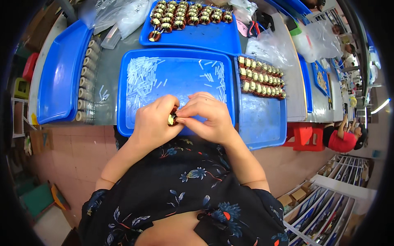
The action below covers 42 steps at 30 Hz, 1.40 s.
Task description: Assembling and wrapping small copper wire coils at a workbench.
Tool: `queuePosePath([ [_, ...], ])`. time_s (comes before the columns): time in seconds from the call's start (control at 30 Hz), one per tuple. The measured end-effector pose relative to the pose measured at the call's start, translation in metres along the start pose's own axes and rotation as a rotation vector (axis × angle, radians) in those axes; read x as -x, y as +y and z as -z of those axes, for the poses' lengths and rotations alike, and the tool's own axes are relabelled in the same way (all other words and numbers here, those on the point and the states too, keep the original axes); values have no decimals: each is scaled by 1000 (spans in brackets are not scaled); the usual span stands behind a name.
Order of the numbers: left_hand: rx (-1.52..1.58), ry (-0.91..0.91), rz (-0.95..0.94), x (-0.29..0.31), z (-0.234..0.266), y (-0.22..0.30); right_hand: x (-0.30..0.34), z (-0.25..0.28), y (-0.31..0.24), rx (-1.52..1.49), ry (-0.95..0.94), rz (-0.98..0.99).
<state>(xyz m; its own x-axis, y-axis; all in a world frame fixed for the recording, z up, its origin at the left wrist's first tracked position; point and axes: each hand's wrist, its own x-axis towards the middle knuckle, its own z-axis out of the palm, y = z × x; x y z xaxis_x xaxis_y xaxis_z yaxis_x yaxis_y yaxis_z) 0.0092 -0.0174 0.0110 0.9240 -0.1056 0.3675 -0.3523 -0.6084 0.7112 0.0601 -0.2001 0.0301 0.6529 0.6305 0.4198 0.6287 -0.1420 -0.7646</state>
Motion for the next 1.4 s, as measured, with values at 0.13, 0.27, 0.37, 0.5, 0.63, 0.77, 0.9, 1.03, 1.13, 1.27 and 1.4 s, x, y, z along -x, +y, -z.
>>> queuePosePath([
  [0.13, -22, 21, -45, -3, -1, 3, 3, -11, -13, 232, 130, 120],
  [0.27, 36, 94, -46, 3, -3, -5, 0, -27, -24, 422, 168, 267],
  [0.37, 64, 120, -59, 5, -3, -8, 1, -32, -19, 432, 191, 291],
  [0.5, 54, 50, -2, 7, 1, -5, 4, -39, -26, 424, 213, 302],
  [0.63, 94, -20, 116, 5, 3, -6, 1, -26, -7, 176, 91, 109],
  [0.77, 170, -112, 258, -2, 25, 4, 1, 29, 14, -106, 89, -231],
  [0.9, 499, -180, 375, 8, 34, -13, 29, 74, 40, -47, 375, -545],
  [1.03, 775, -114, 499, 23, 22, -24, 45, 72, 35, 199, 250, -576],
  [1.13, 592, -9, 344, 23, 12, -21, 43, 63, 27, 395, 173, -399],
  [1.27, 450, 8, 277, 18, 15, -18, 34, 55, 23, 471, 106, -300],
  [1.4, 397, 18, 269, 21, 16, -21, 30, 48, 22, 449, 104, -300],
])
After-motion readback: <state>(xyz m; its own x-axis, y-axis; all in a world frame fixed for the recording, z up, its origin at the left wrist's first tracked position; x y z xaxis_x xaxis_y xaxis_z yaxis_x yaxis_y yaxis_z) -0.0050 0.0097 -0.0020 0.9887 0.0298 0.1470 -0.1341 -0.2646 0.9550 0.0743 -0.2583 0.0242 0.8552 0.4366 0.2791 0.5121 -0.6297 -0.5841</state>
